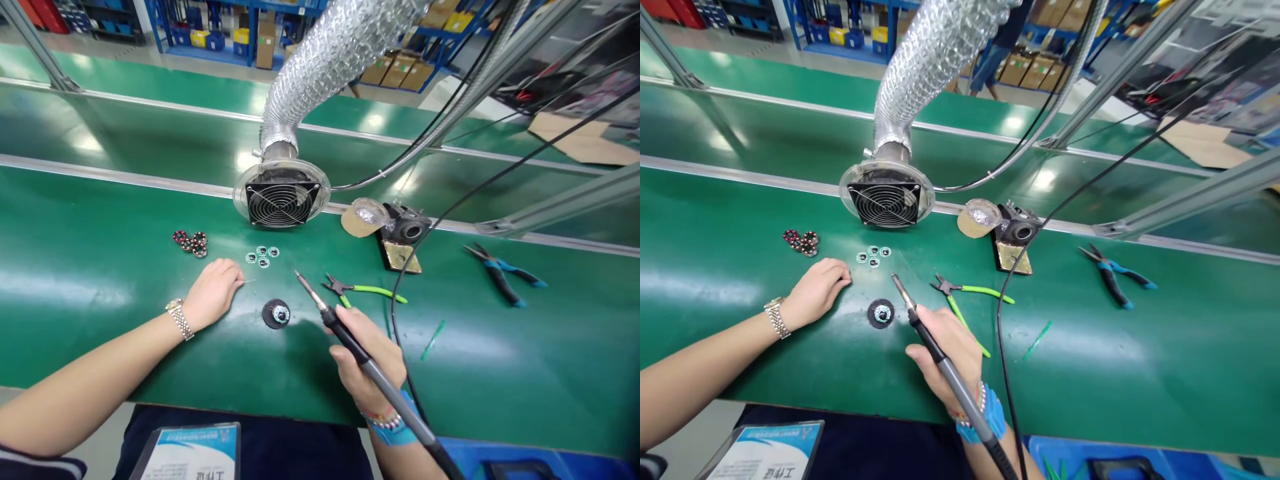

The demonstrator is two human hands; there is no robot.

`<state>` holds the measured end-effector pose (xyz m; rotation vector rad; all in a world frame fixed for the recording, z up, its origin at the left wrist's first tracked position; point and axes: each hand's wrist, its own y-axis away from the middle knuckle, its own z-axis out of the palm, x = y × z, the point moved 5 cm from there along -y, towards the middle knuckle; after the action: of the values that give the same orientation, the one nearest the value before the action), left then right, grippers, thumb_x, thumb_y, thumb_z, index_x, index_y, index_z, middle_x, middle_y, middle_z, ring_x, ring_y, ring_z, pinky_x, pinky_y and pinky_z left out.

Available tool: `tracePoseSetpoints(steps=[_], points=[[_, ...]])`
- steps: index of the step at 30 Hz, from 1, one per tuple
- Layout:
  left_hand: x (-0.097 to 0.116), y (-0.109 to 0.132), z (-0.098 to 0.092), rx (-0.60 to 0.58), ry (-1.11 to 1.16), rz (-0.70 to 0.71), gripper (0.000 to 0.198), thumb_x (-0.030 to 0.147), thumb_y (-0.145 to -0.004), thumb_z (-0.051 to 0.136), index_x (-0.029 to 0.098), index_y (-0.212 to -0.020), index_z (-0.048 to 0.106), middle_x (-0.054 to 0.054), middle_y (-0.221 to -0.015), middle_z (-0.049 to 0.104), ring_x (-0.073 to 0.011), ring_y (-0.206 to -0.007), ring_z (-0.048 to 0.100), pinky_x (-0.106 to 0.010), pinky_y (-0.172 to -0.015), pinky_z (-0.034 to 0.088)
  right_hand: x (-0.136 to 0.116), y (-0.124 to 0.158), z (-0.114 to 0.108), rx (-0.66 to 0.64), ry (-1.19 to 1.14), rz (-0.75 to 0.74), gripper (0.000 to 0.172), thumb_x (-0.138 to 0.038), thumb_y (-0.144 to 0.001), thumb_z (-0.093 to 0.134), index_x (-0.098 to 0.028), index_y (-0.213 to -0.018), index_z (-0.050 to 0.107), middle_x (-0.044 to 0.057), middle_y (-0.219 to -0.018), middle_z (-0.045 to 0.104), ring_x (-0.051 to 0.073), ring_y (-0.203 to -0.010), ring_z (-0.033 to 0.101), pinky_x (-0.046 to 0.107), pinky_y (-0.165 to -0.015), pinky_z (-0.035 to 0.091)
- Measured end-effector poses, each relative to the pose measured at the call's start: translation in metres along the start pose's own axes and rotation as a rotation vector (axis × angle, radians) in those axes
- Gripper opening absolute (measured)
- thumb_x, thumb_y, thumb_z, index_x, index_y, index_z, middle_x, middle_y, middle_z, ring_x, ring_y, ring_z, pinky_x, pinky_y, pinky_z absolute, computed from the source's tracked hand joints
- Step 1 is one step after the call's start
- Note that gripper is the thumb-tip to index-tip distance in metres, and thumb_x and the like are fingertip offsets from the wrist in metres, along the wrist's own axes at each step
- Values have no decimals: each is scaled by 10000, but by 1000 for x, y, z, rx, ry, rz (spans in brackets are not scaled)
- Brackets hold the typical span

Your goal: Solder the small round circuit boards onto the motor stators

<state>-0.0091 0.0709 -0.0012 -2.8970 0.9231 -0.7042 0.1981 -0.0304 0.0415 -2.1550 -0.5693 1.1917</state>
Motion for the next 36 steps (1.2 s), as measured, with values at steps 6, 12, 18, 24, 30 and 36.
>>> tracePoseSetpoints(steps=[6, 12, 18, 24, 30, 36], points=[[16, 5, -7, -95, 274, -68, 180, 247, -885, 336, 171, -798, 475, -27, -759, 543, -152, -700, 490, -280, -666, 390, 2, -1, -4, 44, -144, 159, 238, -123, -747, 523, -192, -958, 610, 28, -684, 563, 170, -623, 519, 321, -548, 430], [27, 8, -1, -183, 469, -27, 169, 267, -859, 416, 167, -788, 532, -16, -752, 541, -123, -680, 478, -238, -645, 386, -3, -7, 4, -76, -161, 171, 173, -92, -710, 517, -184, -823, 611, 18, -604, 548, 154, -551, 494, 308, -505, 411], [30, 6, 10, -204, 486, -40, 159, 258, -852, 435, 164, -781, 542, -10, -730, 534, -115, -654, 475, -232, -624, 381, -3, -10, 9, -133, -132, 159, 177, -83, -699, 517, -172, -820, 611, 22, -585, 538, 151, -532, 485, 305, -493, 408], [31, 5, 9, -179, 482, -26, 152, 240, -850, 436, 166, -773, 543, -10, -733, 544, -113, -646, 481, -227, -611, 384, -4, -10, 11, -150, -150, 166, 193, -75, -697, 517, -176, -832, 610, 23, -589, 540, 151, -531, 480, 306, -491, 411], [32, 5, 10, -175, 471, -20, 154, 236, -854, 435, 160, -778, 545, -12, -729, 545, -112, -649, 481, -227, -617, 384, -4, -11, 13, -166, -160, 171, 194, -77, -698, 517, -170, -840, 611, 26, -586, 539, 149, -530, 477, 308, -491, 407], [27, 4, 3, -135, 430, -34, 167, 241, -855, 421, 169, -775, 549, -18, -741, 559, -123, -664, 496, -236, -621, 398, -3, -10, 7, -128, -143, 169, 182, -99, -704, 523, -178, -840, 616, 21, -587, 542, 149, -528, 493, 303, -480, 415]])
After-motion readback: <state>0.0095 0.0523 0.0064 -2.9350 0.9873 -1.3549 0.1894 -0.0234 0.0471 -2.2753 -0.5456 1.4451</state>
